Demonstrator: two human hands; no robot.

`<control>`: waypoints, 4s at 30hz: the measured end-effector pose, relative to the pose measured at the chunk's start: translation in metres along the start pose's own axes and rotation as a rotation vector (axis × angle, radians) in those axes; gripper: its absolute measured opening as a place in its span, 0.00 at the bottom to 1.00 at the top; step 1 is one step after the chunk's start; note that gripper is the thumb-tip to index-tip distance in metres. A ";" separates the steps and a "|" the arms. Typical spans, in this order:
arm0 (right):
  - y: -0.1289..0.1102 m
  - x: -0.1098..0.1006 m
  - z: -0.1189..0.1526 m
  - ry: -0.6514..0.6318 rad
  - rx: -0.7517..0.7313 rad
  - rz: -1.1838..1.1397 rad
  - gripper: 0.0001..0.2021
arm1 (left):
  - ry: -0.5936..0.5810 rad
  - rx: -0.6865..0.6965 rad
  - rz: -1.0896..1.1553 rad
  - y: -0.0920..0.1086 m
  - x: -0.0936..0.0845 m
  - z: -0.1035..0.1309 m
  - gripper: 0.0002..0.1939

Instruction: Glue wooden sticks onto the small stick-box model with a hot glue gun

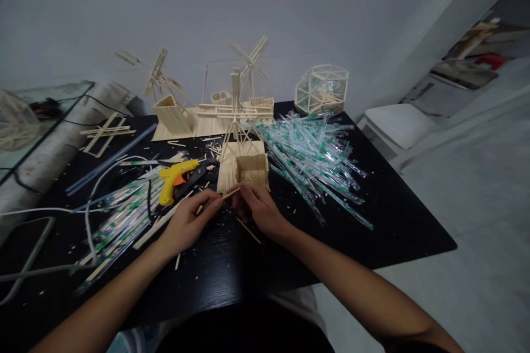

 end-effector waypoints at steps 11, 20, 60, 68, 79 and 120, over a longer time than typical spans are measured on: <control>-0.003 -0.001 0.002 0.027 0.012 0.110 0.16 | 0.047 0.107 -0.091 0.003 0.000 0.004 0.14; 0.000 -0.003 0.000 0.063 0.050 -0.054 0.21 | 0.032 0.108 -0.115 0.005 0.002 0.005 0.16; -0.005 0.005 0.003 -0.083 0.019 0.053 0.14 | -0.059 0.121 -0.051 -0.001 0.010 0.008 0.16; -0.003 0.008 0.002 -0.098 0.037 0.039 0.16 | -0.057 0.162 -0.077 0.000 0.011 0.009 0.16; 0.002 0.008 0.004 -0.107 0.164 0.028 0.18 | -0.008 0.063 0.008 -0.006 0.006 0.006 0.19; 0.000 0.013 0.013 -0.165 -0.158 0.287 0.17 | 0.070 0.105 -0.063 -0.002 -0.002 0.002 0.20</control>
Point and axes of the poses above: each hand's wrist, its own z-axis away from the middle knuckle, its own x-axis out of the palm, y = z × x, the point moved 8 cm from there along -z, towards the middle knuckle, and after that the axes turned 13 degrees about y, right-handed, at the moved point
